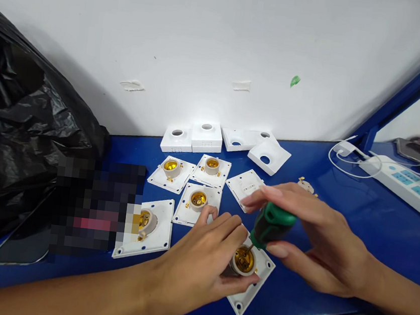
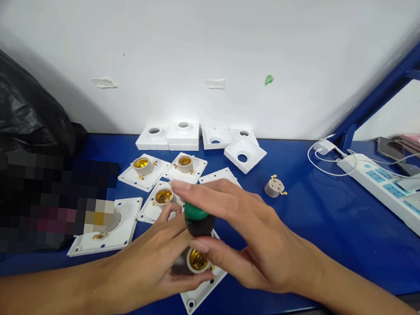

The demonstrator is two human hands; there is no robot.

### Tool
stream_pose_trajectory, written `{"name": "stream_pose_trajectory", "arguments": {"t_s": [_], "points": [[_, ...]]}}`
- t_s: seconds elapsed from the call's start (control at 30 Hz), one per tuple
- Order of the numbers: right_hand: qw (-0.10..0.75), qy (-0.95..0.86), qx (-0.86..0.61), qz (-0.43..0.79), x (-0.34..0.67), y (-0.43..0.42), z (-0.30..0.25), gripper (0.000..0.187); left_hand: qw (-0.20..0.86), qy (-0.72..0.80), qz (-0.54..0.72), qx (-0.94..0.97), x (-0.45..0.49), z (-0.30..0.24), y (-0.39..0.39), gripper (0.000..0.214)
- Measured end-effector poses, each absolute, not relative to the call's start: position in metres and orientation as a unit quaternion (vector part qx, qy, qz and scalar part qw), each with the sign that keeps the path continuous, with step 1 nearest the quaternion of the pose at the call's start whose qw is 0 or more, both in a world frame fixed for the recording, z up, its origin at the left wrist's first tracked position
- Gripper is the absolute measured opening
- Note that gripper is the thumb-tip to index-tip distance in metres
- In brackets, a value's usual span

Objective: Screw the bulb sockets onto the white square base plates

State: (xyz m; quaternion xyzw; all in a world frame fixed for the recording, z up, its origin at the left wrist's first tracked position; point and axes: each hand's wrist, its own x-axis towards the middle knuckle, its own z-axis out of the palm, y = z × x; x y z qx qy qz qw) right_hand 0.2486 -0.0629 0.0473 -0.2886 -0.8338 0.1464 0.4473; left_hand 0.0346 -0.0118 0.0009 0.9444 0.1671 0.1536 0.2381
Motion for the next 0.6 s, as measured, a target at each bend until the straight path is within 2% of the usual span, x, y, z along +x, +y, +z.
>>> {"name": "stream_pose_trajectory", "arguments": {"t_s": [0.07, 0.2, 0.33, 0.5, 0.6], "points": [[0.456, -0.824, -0.289, 0.17, 0.2481, -0.0631, 0.0447, 0.066, 0.242, 0.162, 0.155, 0.944, 0.0345, 0.0006, -0.0117, 0.034], [0.458, -0.827, -0.299, 0.132, 0.2488, -0.0621, 0.0407, 0.068, 0.241, 0.158, 0.153, 0.945, 0.0347, 0.0004, -0.0112, 0.032], [0.448, -0.825, -0.288, 0.192, 0.2499, -0.0592, 0.0395, 0.075, 0.23, 0.16, 0.17, 0.945, 0.0346, -0.0006, -0.0114, 0.034], [0.494, -0.812, -0.26, 0.173, 0.2482, -0.0601, 0.0371, 0.071, 0.25, 0.155, 0.146, 0.945, 0.035, 0.0003, -0.0105, 0.027], [0.479, -0.827, -0.261, 0.133, 0.2463, -0.0611, 0.0411, 0.063, 0.259, 0.16, 0.13, 0.944, 0.0356, 0.0017, -0.0097, 0.024]]}}
